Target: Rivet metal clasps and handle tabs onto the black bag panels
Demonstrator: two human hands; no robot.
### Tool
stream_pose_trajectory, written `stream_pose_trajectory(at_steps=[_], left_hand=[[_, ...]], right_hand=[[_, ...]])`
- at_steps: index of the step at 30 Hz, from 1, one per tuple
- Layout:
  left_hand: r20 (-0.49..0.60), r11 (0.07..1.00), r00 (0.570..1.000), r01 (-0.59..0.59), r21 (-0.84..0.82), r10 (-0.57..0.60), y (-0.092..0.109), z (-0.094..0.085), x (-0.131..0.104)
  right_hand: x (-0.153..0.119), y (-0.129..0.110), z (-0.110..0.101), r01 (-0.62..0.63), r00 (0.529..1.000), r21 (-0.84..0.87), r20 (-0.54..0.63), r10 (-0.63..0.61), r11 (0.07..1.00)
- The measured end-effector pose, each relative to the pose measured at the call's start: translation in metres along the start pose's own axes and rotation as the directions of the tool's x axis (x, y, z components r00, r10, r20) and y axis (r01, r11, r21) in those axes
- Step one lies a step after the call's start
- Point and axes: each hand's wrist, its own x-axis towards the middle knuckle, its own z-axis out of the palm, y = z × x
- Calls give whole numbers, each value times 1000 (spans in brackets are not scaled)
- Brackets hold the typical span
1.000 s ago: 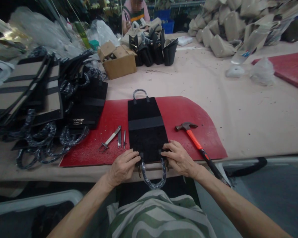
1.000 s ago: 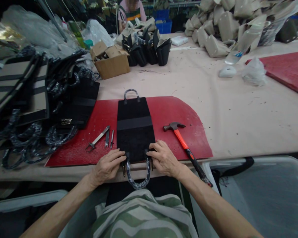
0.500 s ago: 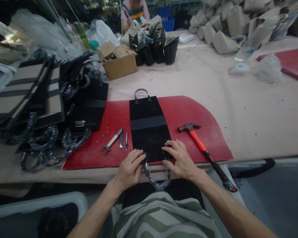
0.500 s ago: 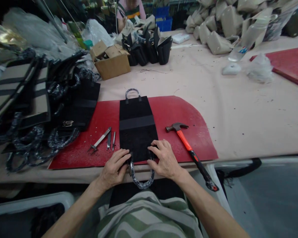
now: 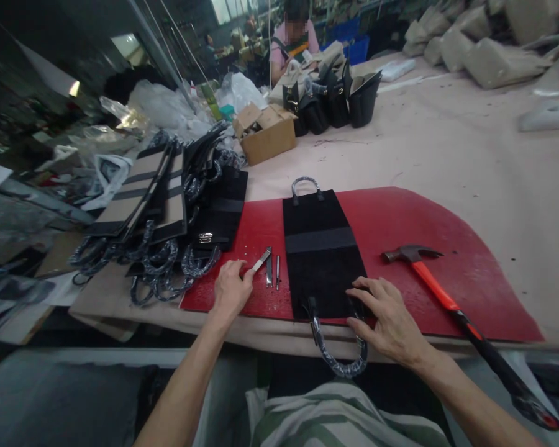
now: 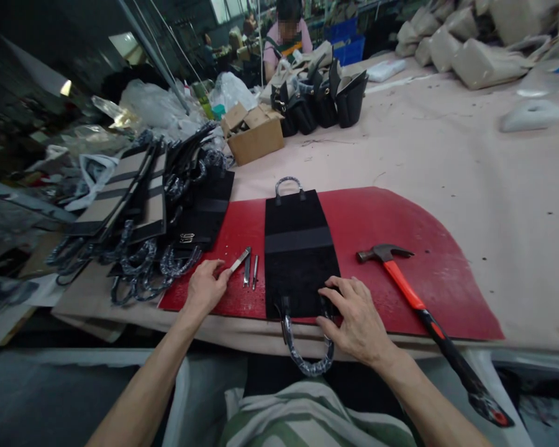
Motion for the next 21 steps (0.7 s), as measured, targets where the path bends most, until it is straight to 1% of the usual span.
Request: stream_pose_trajectory(at_steps=[2, 3, 5, 6, 8, 10, 11, 13, 14, 15, 17, 19, 21], left_hand=[[131, 998, 991, 5, 68, -14, -2, -4, 11], [179, 995, 984, -3, 97, -14, -1, -4, 16], [233, 986, 972, -4, 166, -35, 3, -4, 22], [245, 979, 967, 14, 202, -64, 5, -4, 24], [245, 964, 959, 78, 253, -142, 8, -4, 26], [217, 950, 961, 106, 292, -174, 11, -5, 25], [190, 945, 968, 96, 312, -161, 13, -5, 24], [126, 939, 987, 50, 341, -98, 18, -5, 20], [110, 941, 991, 33, 336, -74, 21, -5, 19], [118, 949, 991, 28, 315, -69, 25, -5, 19], [208, 967, 972, 59, 249, -113, 33, -3, 21], [315, 969, 932, 115, 221, -182, 40, 1, 27], [363, 961, 903, 149, 235, -228, 47, 5, 35]], right_hand=[[0, -1, 0, -7, 1000, 8, 3, 7, 1000], [1, -1, 0, -11, 1000, 12, 3, 11, 1000], [1, -1, 0, -17, 1000, 17, 1, 17, 1000], [1, -1, 0, -19, 1000, 18, 1, 19, 1000], [1, -2, 0, -19, 1000, 17, 3, 19, 1000], [1, -2, 0, -21, 1000, 12, 8, 21, 1000], [1, -2, 0, -24, 1000, 10, 12, 24, 1000], [1, -3, 0, -35, 999, 6, 25, 35, 999], [1, -4, -1, -41, 999, 6, 29, 41, 999], [1, -5, -1, -46, 998, 9, 32, 46, 999], [1, -7, -3, -57, 998, 19, 35, 56, 998], [1, -9, -4, -67, 997, 30, 34, 66, 997], [1, -11, -5, -78, 996, 37, 38, 77, 996]])
